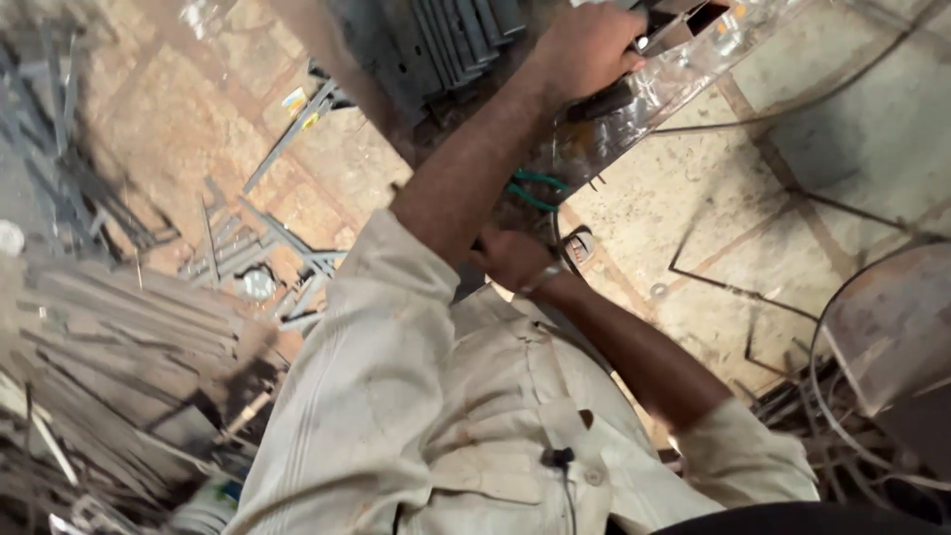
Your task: The recorder aligns, clamps, and welds metal strips and tubes in an industrial workshop.
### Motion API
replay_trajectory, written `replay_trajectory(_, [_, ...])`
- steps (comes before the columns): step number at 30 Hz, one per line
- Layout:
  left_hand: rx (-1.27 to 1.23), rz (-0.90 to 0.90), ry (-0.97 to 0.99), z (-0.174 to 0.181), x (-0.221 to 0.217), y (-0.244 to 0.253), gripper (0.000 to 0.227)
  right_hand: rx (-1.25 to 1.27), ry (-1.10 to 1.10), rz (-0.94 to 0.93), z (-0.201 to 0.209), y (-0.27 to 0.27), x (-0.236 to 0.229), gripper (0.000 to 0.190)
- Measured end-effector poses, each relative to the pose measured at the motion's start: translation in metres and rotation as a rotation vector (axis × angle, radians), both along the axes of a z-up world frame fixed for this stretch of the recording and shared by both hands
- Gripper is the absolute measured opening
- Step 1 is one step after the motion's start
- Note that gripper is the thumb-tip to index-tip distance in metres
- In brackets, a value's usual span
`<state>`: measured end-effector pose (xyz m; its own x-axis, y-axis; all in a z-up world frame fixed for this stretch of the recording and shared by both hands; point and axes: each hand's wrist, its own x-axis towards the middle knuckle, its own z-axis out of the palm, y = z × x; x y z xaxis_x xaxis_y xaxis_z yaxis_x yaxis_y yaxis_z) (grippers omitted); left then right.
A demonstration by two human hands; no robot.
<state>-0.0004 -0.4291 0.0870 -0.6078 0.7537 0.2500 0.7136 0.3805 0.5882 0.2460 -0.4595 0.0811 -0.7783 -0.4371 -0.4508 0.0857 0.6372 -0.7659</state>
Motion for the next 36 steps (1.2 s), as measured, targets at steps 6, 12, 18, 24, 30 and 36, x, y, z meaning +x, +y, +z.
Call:
replay_trajectory(6, [-0.068,-0.051,0.044,0.010,0.000,0.002,0.031,-0.075,0.166,0.153,-0.091,-0.063,-0.041,0.045])
replay_trajectory(12, [-0.137,-0.108,-0.057,0.016,-0.003,0.001,0.034,0.108,0.229,0.043,-0.120,-0.083,-0.050,0.040])
replay_trajectory(18, [0.019,-0.137,0.051,0.013,-0.005,-0.003,0.035,0.270,-0.017,0.097,-0.082,-0.072,-0.053,0.025])
replay_trajectory(24, [-0.163,-0.160,-0.045,0.014,-0.009,0.003,0.030,-0.043,0.380,-0.229,-0.036,-0.048,-0.060,0.032])
replay_trajectory(30, [-0.179,-0.157,0.007,0.009,-0.010,0.008,0.030,0.116,0.552,-0.479,-0.057,-0.056,-0.072,0.039])
replay_trajectory(36, [-0.177,-0.167,-0.013,-0.012,-0.006,0.013,0.035,0.377,0.590,-0.626,-0.057,-0.050,-0.055,0.035])
